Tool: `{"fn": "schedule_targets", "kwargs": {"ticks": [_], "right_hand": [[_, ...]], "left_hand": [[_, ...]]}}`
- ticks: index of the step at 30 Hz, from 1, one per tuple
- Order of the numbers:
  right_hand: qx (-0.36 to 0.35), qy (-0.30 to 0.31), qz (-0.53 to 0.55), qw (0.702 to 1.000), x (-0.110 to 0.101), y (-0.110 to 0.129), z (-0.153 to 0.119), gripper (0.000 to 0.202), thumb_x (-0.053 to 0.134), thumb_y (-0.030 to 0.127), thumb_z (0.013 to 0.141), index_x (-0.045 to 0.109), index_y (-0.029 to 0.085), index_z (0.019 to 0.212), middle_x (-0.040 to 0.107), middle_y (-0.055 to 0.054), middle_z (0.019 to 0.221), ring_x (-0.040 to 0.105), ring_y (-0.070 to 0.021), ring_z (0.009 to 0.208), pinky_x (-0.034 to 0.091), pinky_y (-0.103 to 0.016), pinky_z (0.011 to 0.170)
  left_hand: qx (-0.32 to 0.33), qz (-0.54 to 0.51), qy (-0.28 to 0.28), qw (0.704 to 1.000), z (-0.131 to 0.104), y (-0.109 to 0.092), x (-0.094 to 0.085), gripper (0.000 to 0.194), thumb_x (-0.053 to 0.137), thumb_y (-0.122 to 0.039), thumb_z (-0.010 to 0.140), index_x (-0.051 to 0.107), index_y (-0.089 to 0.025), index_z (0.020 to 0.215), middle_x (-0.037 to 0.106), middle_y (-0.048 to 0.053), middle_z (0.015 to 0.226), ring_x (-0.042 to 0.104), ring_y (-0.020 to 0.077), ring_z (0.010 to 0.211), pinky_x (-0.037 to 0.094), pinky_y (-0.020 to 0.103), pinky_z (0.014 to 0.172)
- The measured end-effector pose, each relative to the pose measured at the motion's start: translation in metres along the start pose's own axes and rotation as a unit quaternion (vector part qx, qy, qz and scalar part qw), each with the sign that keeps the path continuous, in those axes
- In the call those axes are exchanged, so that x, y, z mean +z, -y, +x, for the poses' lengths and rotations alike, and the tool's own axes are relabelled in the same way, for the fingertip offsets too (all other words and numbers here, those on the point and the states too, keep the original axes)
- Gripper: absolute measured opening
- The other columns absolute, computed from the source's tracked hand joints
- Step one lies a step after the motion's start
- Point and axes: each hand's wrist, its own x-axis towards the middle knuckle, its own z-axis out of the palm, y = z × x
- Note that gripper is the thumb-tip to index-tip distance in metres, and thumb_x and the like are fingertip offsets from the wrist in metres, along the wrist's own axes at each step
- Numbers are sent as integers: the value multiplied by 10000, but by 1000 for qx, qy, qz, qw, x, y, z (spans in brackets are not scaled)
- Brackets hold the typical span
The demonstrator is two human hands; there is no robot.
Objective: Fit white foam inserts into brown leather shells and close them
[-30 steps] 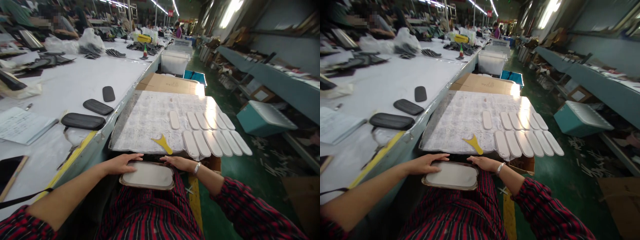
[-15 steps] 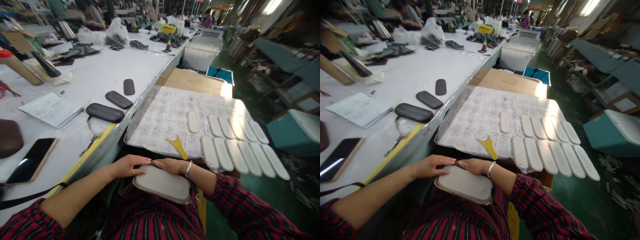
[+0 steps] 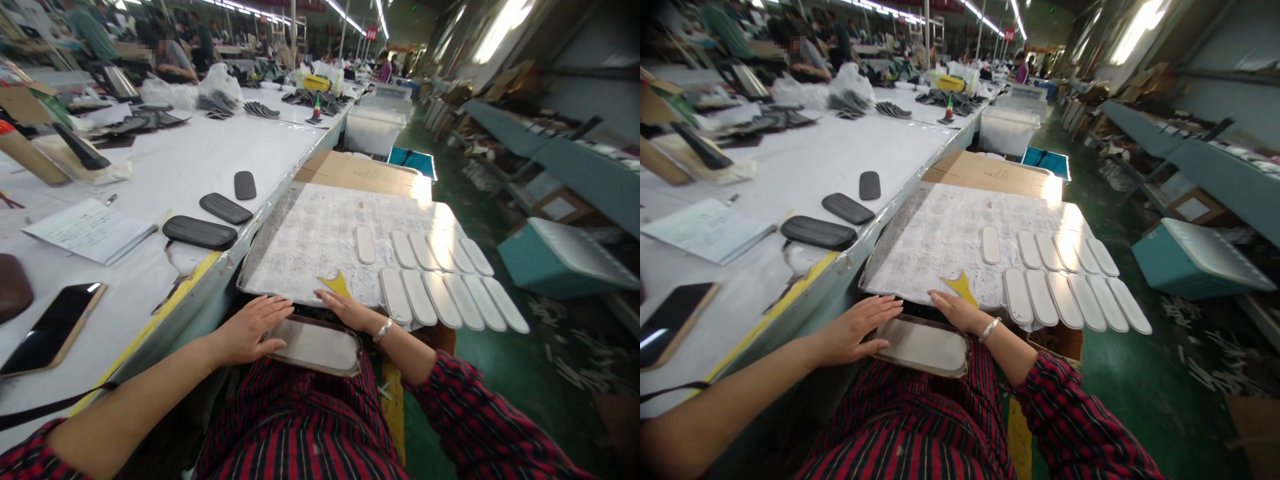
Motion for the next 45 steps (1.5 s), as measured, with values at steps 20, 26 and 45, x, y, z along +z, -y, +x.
{"fn": "schedule_targets", "kwargs": {"ticks": [20, 26, 45], "right_hand": [[-69, -254, -265, 928, 84, 18, -107, 169, 426, 204, 846, 560, 172, 749, 509, -41, 1196, 306, -198, 1242, 141, -438, 1091], [25, -260, -252, 932, 90, 23, -100, 107, 462, 217, 818, 548, 172, 772, 494, -86, 1188, 327, -228, 1221, 190, -468, 1056], [3, 7, -233, 972, 49, 26, -7, 1100, 673, 662, 445, 292, 144, 1337, 435, -181, 1256, 366, -343, 1168, 141, -557, 993]], "left_hand": [[19, 1, -98, 995, 6, -69, 58, 237, 413, -339, 872, 623, -251, 936, 610, 9, 934, 491, 159, 874, 302, 320, 774], [-49, -16, -110, 993, 21, -83, 60, 200, 441, -290, 859, 631, -235, 835, 609, 12, 852, 494, 168, 838, 299, 350, 771], [-230, -464, -169, 839, -34, -14, 86, 843, 629, -411, 706, 138, -202, 1359, 300, 105, 1386, 316, 235, 1259, 247, 413, 1071]]}}
